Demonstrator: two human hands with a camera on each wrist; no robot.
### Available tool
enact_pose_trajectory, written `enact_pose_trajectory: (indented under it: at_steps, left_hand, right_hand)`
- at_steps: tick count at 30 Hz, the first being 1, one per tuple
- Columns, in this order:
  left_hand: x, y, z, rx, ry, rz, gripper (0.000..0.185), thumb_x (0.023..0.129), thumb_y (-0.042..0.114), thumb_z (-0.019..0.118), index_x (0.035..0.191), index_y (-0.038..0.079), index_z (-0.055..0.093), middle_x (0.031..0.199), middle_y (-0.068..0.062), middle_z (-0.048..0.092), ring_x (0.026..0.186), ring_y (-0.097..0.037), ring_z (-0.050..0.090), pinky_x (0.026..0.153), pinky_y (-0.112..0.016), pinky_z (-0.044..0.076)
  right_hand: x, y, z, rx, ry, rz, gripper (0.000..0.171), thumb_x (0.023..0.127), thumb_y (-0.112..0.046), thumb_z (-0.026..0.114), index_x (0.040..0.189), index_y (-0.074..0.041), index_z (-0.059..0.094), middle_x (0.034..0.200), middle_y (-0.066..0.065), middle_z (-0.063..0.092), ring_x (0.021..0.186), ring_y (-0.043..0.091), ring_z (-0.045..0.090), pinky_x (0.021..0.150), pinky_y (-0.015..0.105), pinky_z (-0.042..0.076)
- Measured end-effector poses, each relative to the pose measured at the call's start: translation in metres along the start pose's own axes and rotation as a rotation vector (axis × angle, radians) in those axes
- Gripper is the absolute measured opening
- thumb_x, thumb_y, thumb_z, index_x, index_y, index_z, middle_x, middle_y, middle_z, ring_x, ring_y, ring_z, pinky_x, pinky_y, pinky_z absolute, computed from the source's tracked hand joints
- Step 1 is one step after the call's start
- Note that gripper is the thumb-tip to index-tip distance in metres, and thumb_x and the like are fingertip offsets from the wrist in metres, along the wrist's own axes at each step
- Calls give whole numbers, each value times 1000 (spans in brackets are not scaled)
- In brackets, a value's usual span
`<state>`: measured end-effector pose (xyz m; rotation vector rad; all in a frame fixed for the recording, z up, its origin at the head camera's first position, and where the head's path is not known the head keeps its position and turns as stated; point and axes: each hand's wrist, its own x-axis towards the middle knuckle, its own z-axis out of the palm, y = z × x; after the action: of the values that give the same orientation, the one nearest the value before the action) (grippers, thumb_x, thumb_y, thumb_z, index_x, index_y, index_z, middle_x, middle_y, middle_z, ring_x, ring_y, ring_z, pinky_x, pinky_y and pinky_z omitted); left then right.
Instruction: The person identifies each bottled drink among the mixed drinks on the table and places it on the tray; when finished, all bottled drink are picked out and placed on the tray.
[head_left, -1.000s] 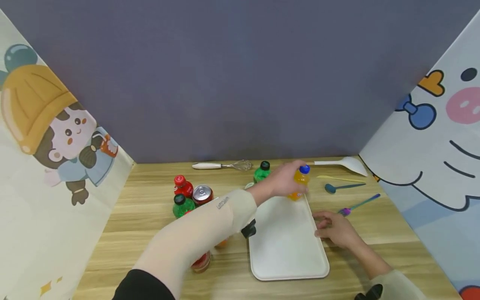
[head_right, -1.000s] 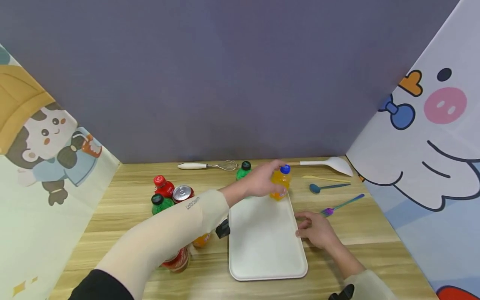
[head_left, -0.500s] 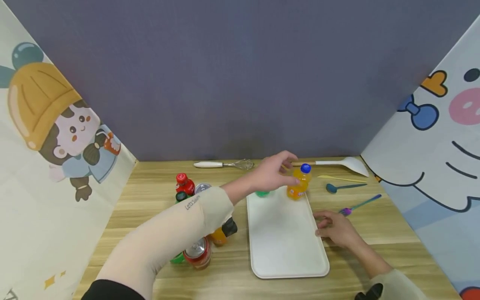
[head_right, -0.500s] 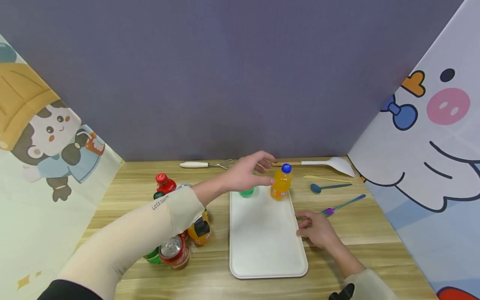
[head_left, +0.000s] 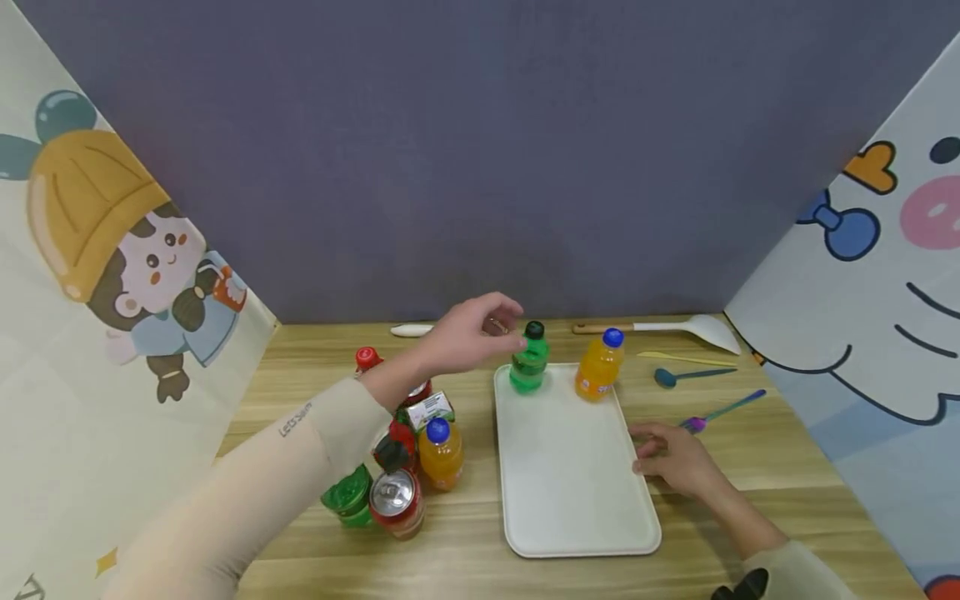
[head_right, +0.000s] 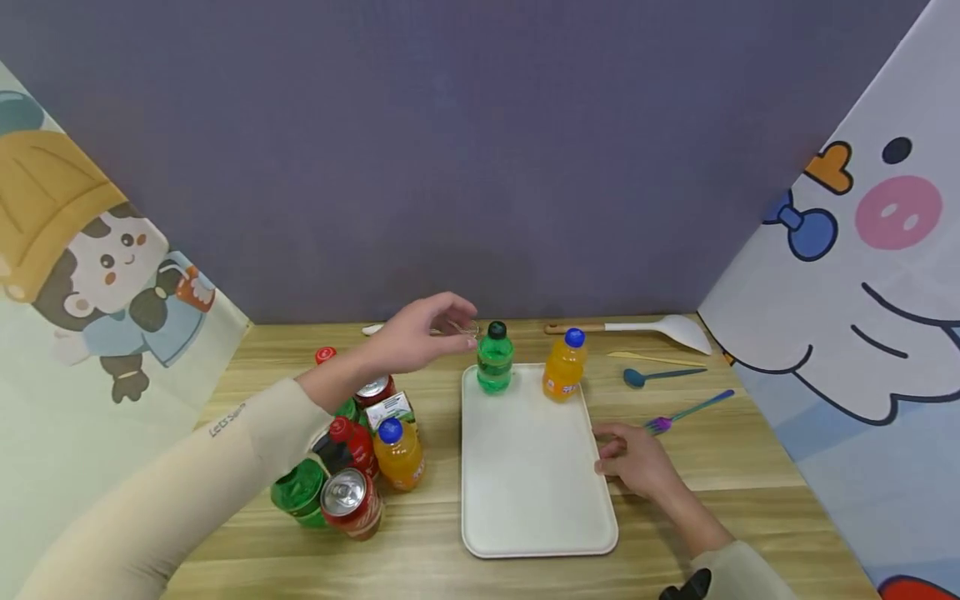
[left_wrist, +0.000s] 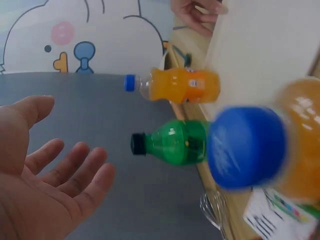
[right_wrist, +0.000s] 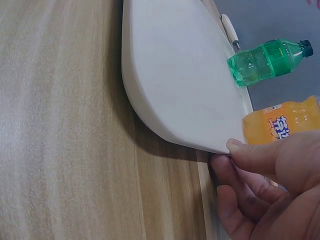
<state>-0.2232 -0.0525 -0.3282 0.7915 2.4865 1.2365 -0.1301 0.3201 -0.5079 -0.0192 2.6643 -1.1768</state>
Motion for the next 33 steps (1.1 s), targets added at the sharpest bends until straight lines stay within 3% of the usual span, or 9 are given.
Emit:
enact_pose_trajectory:
  at_steps: [7,13,25,33]
  left_hand:
    - [-34,-14,-13,-48,38,-26,41,97,27,72,135,14,60,124,-3,65,112,-22,64,94,-37,57]
    - [-60,-24,-20,-24,75,-52,40,97,30,72,133,16,62,123,-3,66,113,-23,63,99,-42,55]
    - [-117,-46,-35,-57,177,-84,35,96,27,72,129,15,64,121,-5,69,106,-21,66,92,-41,56]
    - [-161,-64,-47,-47,261,-126,34,98,24,71,128,11,64,124,-8,69,114,-24,64,91,-30,57]
  right_hand:
    - [0,0,0,15,-6,1,55,81,-4,84,132,3,62,89,8,71,70,19,66,56,27,53]
    - [0,0,-1,46,-11,2,56,82,-3,83,133,4,61,90,11,71,70,21,70,59,31,58]
    - [0,1,-2,21,-19,-6,58,82,-7,84,134,4,60,93,10,73,69,20,71,57,30,57]
    - [1,3,-3,37,-32,-12,59,82,-6,84,135,6,60,94,12,74,72,19,70,62,29,59]
